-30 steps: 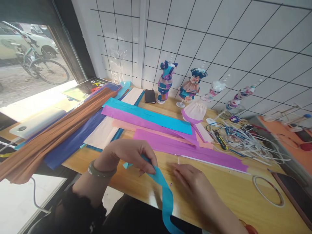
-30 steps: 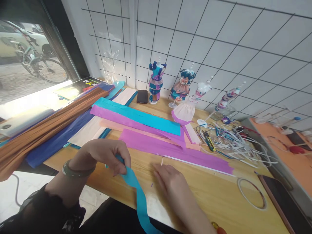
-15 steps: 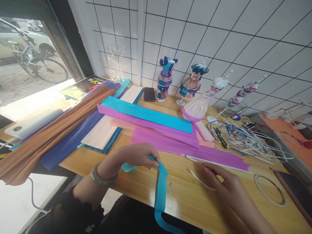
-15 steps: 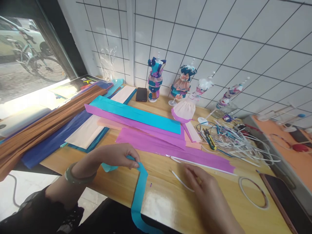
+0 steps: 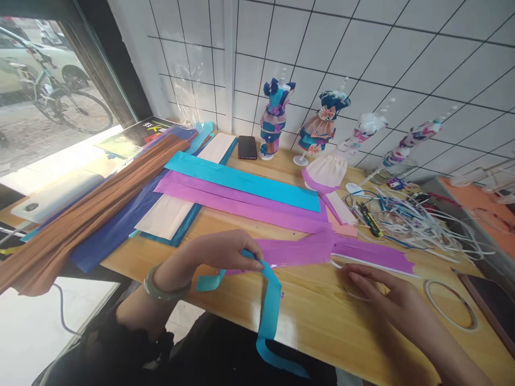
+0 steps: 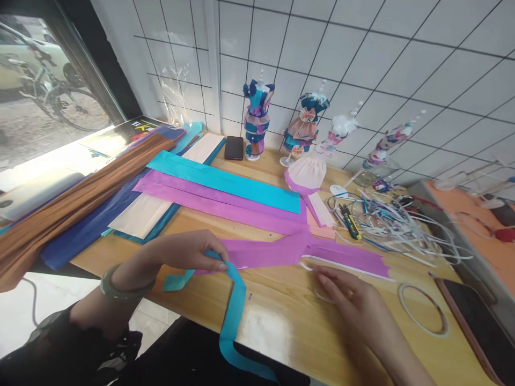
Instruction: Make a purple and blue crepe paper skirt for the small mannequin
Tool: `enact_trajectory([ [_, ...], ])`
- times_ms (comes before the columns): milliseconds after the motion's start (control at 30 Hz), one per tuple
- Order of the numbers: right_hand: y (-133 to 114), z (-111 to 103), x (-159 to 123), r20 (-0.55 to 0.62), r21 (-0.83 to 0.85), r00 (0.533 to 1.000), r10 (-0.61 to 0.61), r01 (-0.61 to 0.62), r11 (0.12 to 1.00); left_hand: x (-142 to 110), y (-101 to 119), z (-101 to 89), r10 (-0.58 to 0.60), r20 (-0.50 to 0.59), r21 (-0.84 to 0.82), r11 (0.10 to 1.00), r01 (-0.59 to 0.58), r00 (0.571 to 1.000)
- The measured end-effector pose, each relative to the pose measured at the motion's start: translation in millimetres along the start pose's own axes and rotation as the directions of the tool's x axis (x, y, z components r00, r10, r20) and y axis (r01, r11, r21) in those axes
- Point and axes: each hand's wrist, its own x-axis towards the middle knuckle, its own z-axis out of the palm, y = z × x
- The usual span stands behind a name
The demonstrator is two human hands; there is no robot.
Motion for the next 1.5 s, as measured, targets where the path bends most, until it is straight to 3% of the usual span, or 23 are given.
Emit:
enact_trajectory([
  [67, -7, -4, 5, -0.064, -0.138, 0.987, -0.149, 0.139, 0.981, -10, 3, -1.5, -0.019, -0.017, -0.021, 1.0, 0.018, 1.0],
  [167, -30, -7, 18, -0.21, -0.332, 0.9, -0.381, 0.301, 0.894, -25, 13, 0.5, -0.017, -0.012, -0.054, 0.998, 0.016, 1.0],
  [267, -72, -1, 35, -0.206, -0.328, 0.827, -0.524, 0.446, 0.833, -32, 24, 10.6, 0.033, 0.042, -0.088, 0.996, -0.029, 0.999],
  [367, -116, 12, 50, -0.119, -0.258, 0.775, -0.621, 0.58, 0.773, -28, 31, 27.1, 0.109, 0.086, -0.082, 0.991, -0.102, 0.99],
  [433, -139, 22, 61, -0.037, -0.21, 0.75, -0.66, 0.64, 0.739, -23, 31, 38.9, 0.099, 0.05, 0.032, 0.994, -0.1, 0.994],
  [500, -156, 36, 76, 0.085, -0.138, 0.739, -0.668, 0.673, 0.727, -18, 29, 49.5, 0.113, -0.007, 0.158, 0.981, -0.111, 0.994],
  [600, -174, 62, 101, 0.314, -0.052, 0.718, -0.621, 0.666, 0.744, -12, 25, 60.8, 0.224, -0.004, 0.193, 0.957, -0.219, 0.975],
  [733, -191, 91, 119, 0.474, -0.012, 0.738, -0.481, 0.552, 0.834, -11, 21, 66.2, 0.254, -0.039, 0.19, 0.951, -0.243, 0.966],
  [867, -200, 99, 119, 0.533, 0.082, 0.704, -0.47, 0.51, 0.856, -15, 20, 66.7, 0.205, -0.036, 0.196, 0.961, -0.194, 0.978],
  [933, -203, 100, 123, 0.521, 0.103, 0.719, -0.461, 0.483, 0.869, -19, 20, 66.2, 0.19, -0.064, 0.208, 0.963, -0.173, 0.98],
  [1067, -209, 107, 144, 0.424, 0.077, 0.791, -0.441, 0.453, 0.888, -25, 19, 60.2, 0.189, -0.128, 0.177, 0.97, -0.165, 0.974],
  [1233, -206, 117, 164, 0.391, 0.063, 0.808, -0.441, 0.454, 0.889, -27, 12, 47.7, 0.095, -0.176, 0.147, 0.987, -0.07, 0.98],
  [1433, -205, 110, 159, 0.344, 0.107, 0.833, -0.434, 0.424, 0.899, -25, 6, 38.6, 0.05, -0.178, 0.128, 0.991, -0.028, 0.983],
  [1500, -208, 101, 147, 0.333, 0.199, 0.839, -0.43, 0.383, 0.902, -28, 5, 34.1, 0.031, -0.198, 0.115, 0.993, -0.009, 0.98],
])
